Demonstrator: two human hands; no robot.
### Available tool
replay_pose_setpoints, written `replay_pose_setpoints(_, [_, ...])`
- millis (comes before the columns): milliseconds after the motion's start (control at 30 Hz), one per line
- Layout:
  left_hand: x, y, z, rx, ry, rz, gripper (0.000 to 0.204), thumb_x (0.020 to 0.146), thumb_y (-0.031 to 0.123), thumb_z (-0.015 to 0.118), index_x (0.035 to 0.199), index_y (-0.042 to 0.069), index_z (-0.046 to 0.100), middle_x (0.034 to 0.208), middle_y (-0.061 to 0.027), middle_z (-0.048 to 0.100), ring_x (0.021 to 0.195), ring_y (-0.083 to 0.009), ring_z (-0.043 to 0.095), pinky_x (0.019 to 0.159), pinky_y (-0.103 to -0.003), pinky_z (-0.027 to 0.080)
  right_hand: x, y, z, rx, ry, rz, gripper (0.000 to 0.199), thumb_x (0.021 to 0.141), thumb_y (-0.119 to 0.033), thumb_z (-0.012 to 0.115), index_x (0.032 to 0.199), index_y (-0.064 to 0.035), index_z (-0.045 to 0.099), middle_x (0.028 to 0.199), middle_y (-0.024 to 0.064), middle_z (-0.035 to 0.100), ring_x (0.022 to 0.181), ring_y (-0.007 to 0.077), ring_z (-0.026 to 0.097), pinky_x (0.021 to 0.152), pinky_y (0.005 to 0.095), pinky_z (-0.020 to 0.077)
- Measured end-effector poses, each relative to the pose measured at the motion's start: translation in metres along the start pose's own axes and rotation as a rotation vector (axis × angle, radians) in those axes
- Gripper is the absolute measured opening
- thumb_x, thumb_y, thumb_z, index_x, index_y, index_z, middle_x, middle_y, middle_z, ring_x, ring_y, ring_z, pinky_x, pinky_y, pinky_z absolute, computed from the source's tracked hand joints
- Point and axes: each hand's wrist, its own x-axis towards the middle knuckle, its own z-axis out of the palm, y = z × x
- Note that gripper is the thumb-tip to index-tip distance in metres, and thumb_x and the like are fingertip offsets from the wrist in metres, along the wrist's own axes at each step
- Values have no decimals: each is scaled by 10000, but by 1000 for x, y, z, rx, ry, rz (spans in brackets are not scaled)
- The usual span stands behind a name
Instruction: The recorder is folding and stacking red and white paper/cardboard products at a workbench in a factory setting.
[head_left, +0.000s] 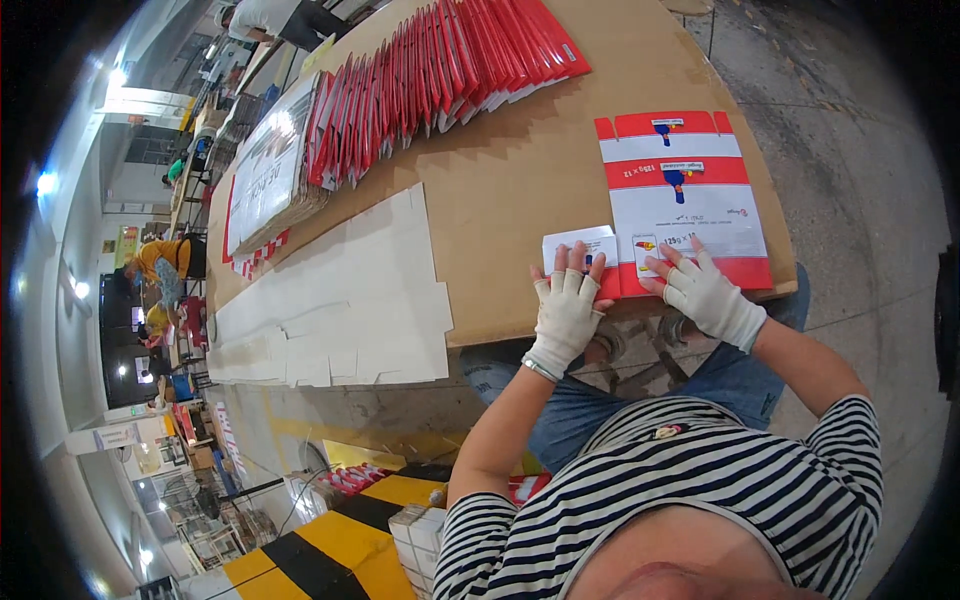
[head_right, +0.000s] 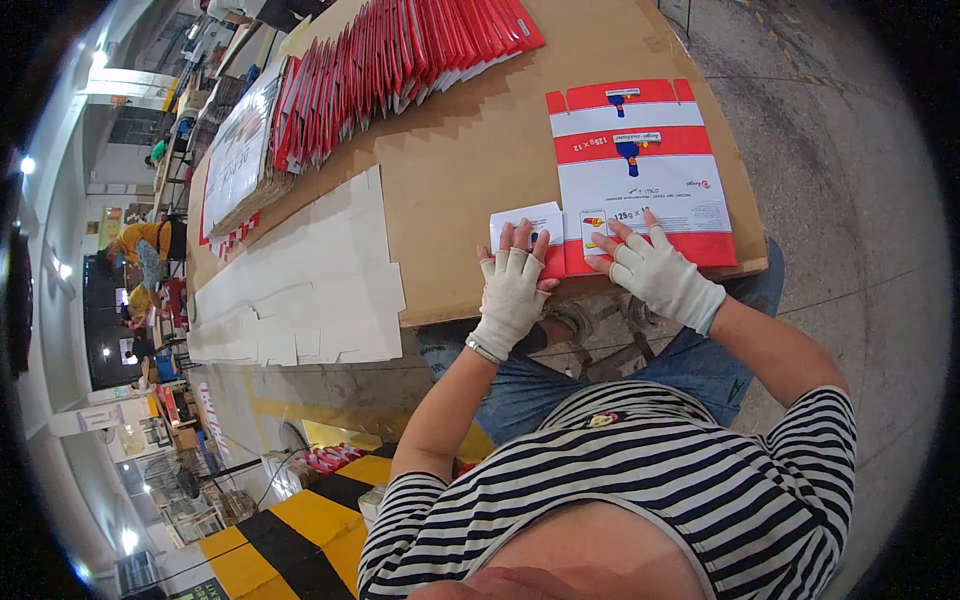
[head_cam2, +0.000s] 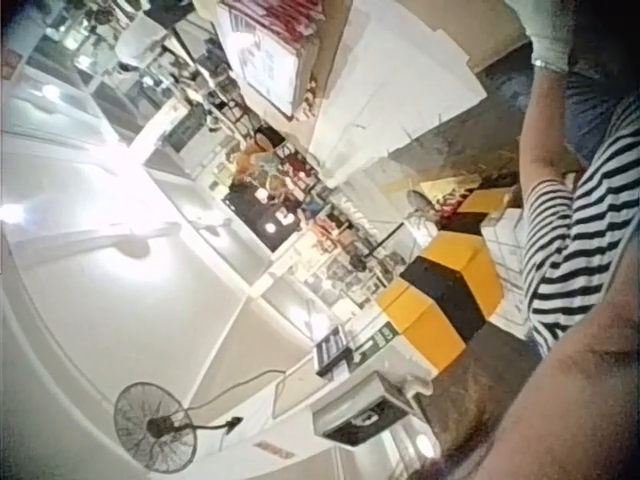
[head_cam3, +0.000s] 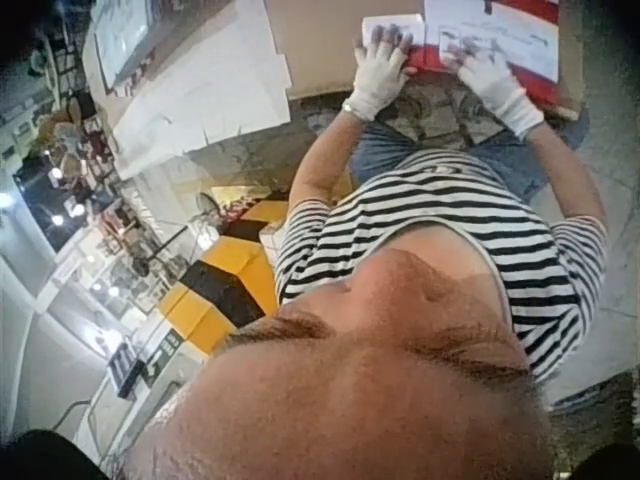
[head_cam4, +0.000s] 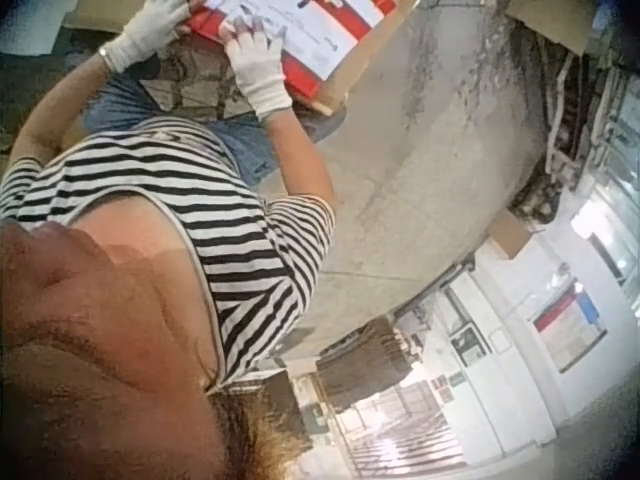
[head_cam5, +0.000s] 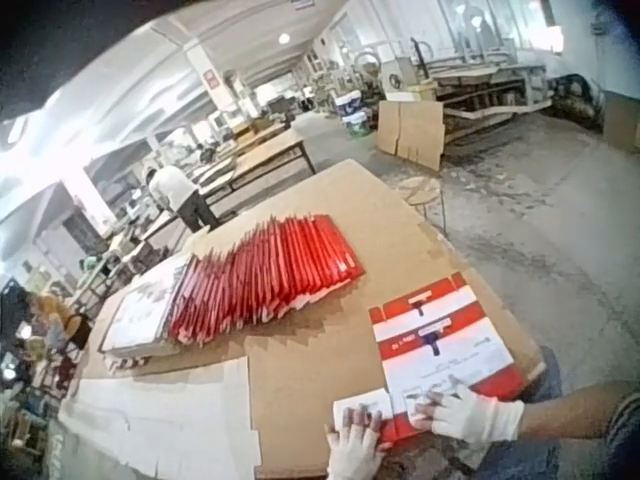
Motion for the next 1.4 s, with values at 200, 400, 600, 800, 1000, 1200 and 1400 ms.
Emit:
replay_pose_setpoints(200, [2, 13, 2, 56, -18, -122, 744, 846, 428, 629, 1487, 180, 346, 1550, -196, 247, 1439, -384, 220, 1045, -709, 210, -6, 0, 19, -84, 68, -6, 538, 816, -214, 574, 1343, -114, 538, 1429, 121, 494, 1376, 327, 402, 1096, 672, 211])
replay_pose_setpoints(400, [2, 21, -3, 92, -68, -204, 740, 852, 457, 616, 1489, 195, 345, 1540, -237, 236, 1434, -409, 217, 1034, -722, 215, -7, -4, 23, -86, 16, 36, 444, 905, -228, 471, 1335, -144, 545, 1426, 66, 507, 1380, 286, 399, 1090, 695, 201])
replay_pose_setpoints(600, [5, 21, -16, 15, -125, -188, 695, 888, 450, 590, 1486, 192, 349, 1539, -257, 220, 1443, -425, 174, 1046, -722, 188, -10, 0, 28, -55, 53, -6, 559, 799, -168, 564, 1350, -82, 528, 1415, 106, 512, 1367, 304, 419, 1098, 682, 189])
replay_pose_setpoints(800, [5, 14, -10, -116, -54, -205, 649, 857, 452, 646, 1417, 172, 474, 1569, -225, 189, 1463, -419, 106, 1078, -696, 106, -7, 0, 25, -20, 20, -29, 557, 805, -173, 554, 1352, -75, 523, 1408, 103, 519, 1366, 289, 422, 1101, 679, 182])
replay_pose_setpoints(1000, [33, 20, -12, -239, -79, -327, 688, 777, 434, 729, 1381, 180, 520, 1576, -172, 212, 1459, -411, 124, 1123, -633, 82, -9, 7, 24, -70, -26, -29, 498, 875, -219, 498, 1361, -111, 511, 1410, 65, 521, 1366, 252, 421, 1107, 665, 204])
replay_pose_setpoints(1200, [88, -2, 2, -216, 49, -335, 652, 797, 392, 703, 1364, 130, 518, 1537, -189, 288, 1421, -411, 223, 1131, -590, 155, -15, -13, -3, -29, -6, -26, 451, 847, -171, 496, 1283, -74, 554, 1373, 101, 542, 1321, 273, 461, 1122, 576, 250])
replay_pose_setpoints(1400, [49, 67, 20, -1062, 111, -453, 559, 909, 199, 627, 1376, -37, 429, 1327, -203, 504, 1235, -297, 487, 1046, -379, 382, -79, -83, -12, 1645, 64, 956, 462, 931, -125, 602, 1347, 10, 451, 1082, 99, 639, 1038, 196, 610, 865, 350, 522])
